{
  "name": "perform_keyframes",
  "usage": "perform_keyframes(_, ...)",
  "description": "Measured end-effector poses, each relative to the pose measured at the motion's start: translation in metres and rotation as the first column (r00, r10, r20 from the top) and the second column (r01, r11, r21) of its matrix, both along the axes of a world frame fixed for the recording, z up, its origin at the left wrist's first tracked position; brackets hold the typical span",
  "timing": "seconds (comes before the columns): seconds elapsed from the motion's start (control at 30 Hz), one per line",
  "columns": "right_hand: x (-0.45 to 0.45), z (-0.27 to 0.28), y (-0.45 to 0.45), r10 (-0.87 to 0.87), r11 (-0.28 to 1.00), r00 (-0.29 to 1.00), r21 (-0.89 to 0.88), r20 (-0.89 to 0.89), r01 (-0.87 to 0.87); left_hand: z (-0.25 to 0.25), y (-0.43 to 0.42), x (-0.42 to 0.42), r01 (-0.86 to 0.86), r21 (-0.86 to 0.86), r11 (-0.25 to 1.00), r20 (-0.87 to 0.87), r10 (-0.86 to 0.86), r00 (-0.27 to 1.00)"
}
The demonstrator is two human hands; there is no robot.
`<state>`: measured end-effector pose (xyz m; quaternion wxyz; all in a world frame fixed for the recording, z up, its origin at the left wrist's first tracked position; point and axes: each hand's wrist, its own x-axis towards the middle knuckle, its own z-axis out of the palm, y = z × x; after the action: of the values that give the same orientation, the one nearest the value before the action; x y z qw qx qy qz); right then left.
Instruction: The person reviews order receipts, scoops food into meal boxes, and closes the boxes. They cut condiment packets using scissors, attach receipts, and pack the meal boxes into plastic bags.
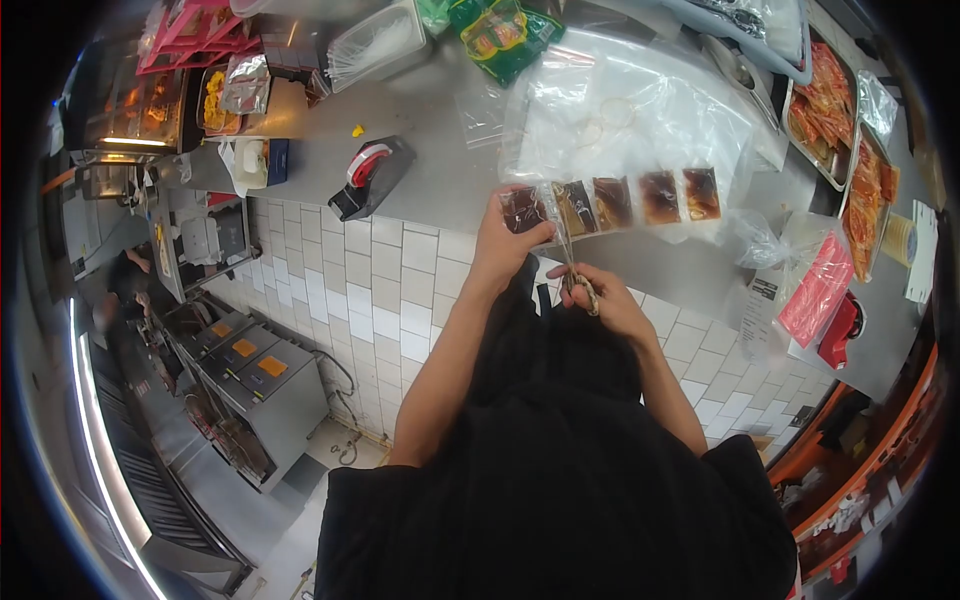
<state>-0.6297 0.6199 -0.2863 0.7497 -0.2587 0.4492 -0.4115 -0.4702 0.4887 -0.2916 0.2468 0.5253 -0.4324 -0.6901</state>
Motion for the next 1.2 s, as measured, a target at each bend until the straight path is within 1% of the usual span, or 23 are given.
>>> perform_keyframes(0.03, 0.003, -0.004, 0.000, 0.004, 1.000, 1.000, 0.000, -0.002, -0.004, 0.000, 0.003, 0.000, -0.004, 0.000, 1.000, -0.002, 0.004, 1.000)
perform_keyframes(0.1, 0.009, -0.008, -0.001, -0.039, 0.999, 0.997, 0.027, -0.073, 0.041, 0.009, 0.005, -0.002, -0.040, 0.033, 0.999, 0.037, 0.039, 0.999)
perform_keyframes(0.23, 0.007, -0.004, -0.002, -0.013, 1.000, 0.995, 0.017, -0.100, 0.014, 0.010, 0.010, -0.002, -0.056, 0.025, 0.998, 0.023, 0.055, 0.998)
perform_keyframes(0.3, 0.004, 0.002, -0.002, 0.031, 1.000, 0.988, 0.008, -0.154, -0.030, 0.007, 0.013, -0.004, -0.069, -0.013, 0.998, 0.071, 0.070, 0.995)
perform_keyframes(0.4, 0.005, -0.002, 0.000, 0.017, 1.000, 0.980, 0.008, -0.200, -0.016, 0.006, 0.017, -0.006, -0.089, -0.003, 0.996, 0.045, 0.089, 0.995)
perform_keyframes(0.5, 0.007, -0.001, -0.001, -0.027, 0.999, 0.986, 0.016, -0.163, 0.030, 0.005, 0.016, -0.006, -0.102, 0.021, 0.995, 0.043, 0.101, 0.994)
perform_keyframes(0.63, 0.006, 0.000, 0.000, -0.023, 0.998, 0.986, 0.054, -0.167, 0.033, 0.009, 0.012, -0.004, -0.084, 0.044, 0.995, 0.001, 0.084, 0.996)
perform_keyframes(0.7, 0.005, -0.004, 0.000, -0.044, 0.995, 0.991, 0.082, -0.123, 0.055, 0.012, 0.011, -0.003, -0.051, 0.096, 0.994, -0.026, 0.054, 0.998)
perform_keyframes(0.83, 0.007, -0.010, -0.007, -0.073, 0.996, 0.990, 0.036, -0.123, 0.078, 0.005, 0.019, -0.003, -0.020, 0.050, 0.999, -0.024, 0.022, 0.999)
perform_keyframes(0.93, 0.005, -0.010, -0.011, -0.055, 0.997, 0.984, 0.043, -0.169, 0.063, 0.008, 0.021, -0.004, -0.061, 0.084, 0.995, -0.031, 0.064, 0.998)
perform_keyframes(1.0, 0.005, -0.013, -0.013, -0.088, 0.994, 0.993, 0.063, -0.073, 0.093, 0.012, 0.021, -0.003, -0.049, 0.113, 0.992, -0.018, 0.051, 0.999)
perform_keyframes(1.03, 0.002, -0.012, -0.015, -0.087, 0.994, 0.993, 0.061, -0.076, 0.092, 0.015, 0.022, -0.003, -0.050, 0.111, 0.993, -0.021, 0.052, 0.998)
perform_keyframes(1.1, -0.007, -0.006, -0.023, -0.019, 0.995, 0.989, 0.096, -0.147, 0.033, 0.023, 0.021, -0.004, 0.010, 0.160, 0.987, -0.018, -0.007, 1.000)
perform_keyframes(1.2, -0.008, -0.007, -0.025, -0.022, 0.996, 0.986, 0.083, -0.163, 0.036, 0.014, 0.021, 0.005, 0.029, 0.126, 0.992, -0.025, -0.026, 0.999)
